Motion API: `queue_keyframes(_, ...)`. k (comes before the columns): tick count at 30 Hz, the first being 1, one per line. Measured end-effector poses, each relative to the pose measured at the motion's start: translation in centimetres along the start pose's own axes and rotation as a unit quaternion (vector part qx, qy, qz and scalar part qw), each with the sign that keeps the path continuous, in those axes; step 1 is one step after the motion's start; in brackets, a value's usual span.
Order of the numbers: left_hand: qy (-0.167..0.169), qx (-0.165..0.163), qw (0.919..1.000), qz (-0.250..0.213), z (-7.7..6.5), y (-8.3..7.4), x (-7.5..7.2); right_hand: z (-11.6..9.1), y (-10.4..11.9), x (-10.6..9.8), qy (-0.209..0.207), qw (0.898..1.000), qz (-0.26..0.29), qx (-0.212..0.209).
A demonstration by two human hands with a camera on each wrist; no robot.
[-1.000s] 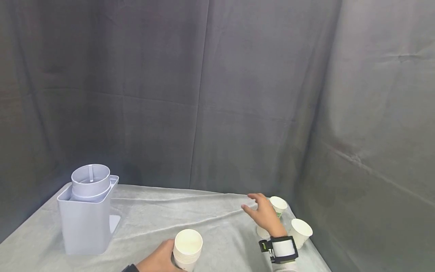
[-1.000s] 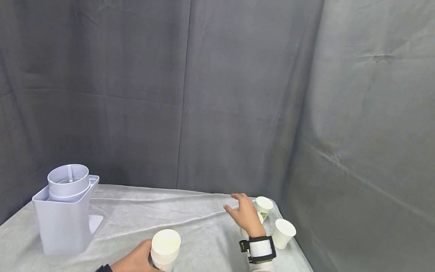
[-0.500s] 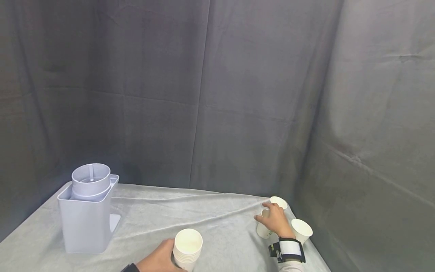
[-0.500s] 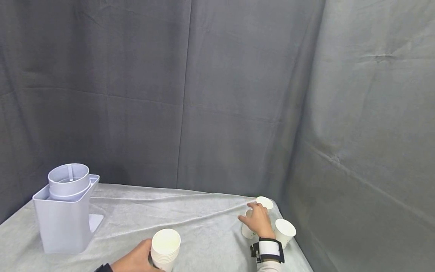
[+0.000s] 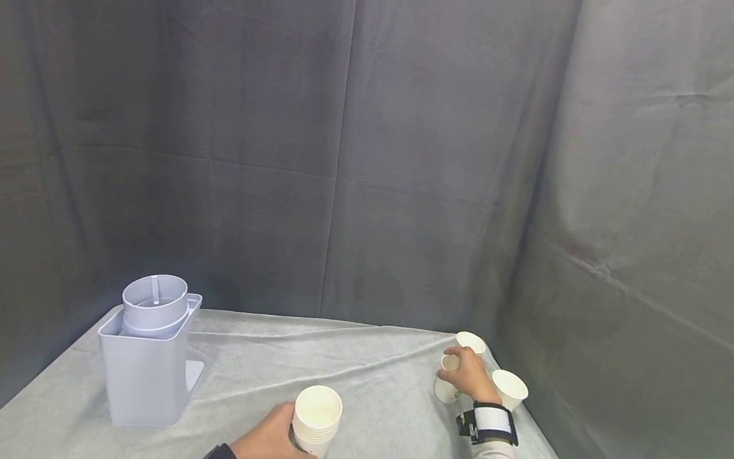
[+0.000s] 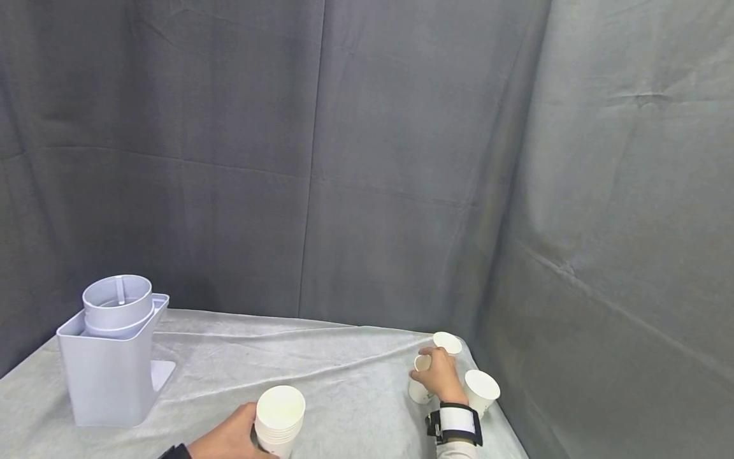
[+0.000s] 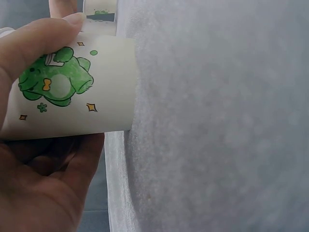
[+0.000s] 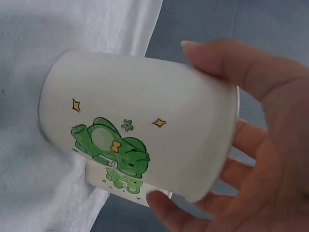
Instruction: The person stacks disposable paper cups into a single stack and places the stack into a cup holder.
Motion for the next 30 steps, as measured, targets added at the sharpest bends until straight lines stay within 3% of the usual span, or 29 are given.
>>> queue_keyframes(14, 0.006, -0.028, 0.9996, -0.005, 0.0, 0.5, 0.1, 0.3, -0.6, 0.8, 0.01, 1.0, 0.02, -0.003)
queue_keyframes(23, 0.002, -0.022, 0.9997, 0.013, 0.1, 0.7, -0.1, 0.4, -0.5, 0.5, -0.004, 1.0, 0.021, -0.003)
queue_keyframes(30, 0.001, -0.022, 0.9997, 0.007, 0.2, 0.6, -0.2, 0.4, 1.3, -0.9, -0.026, 0.999, 0.011, -0.022)
Point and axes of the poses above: each hand's wrist, its own z-axis towards the middle knuckle, its own x-axis out of the palm, y = z × x, the point moved 10 cm from there along z, towards the middle knuckle, and after that the axes turned 11 degrees about z, right-handed, at the moved point
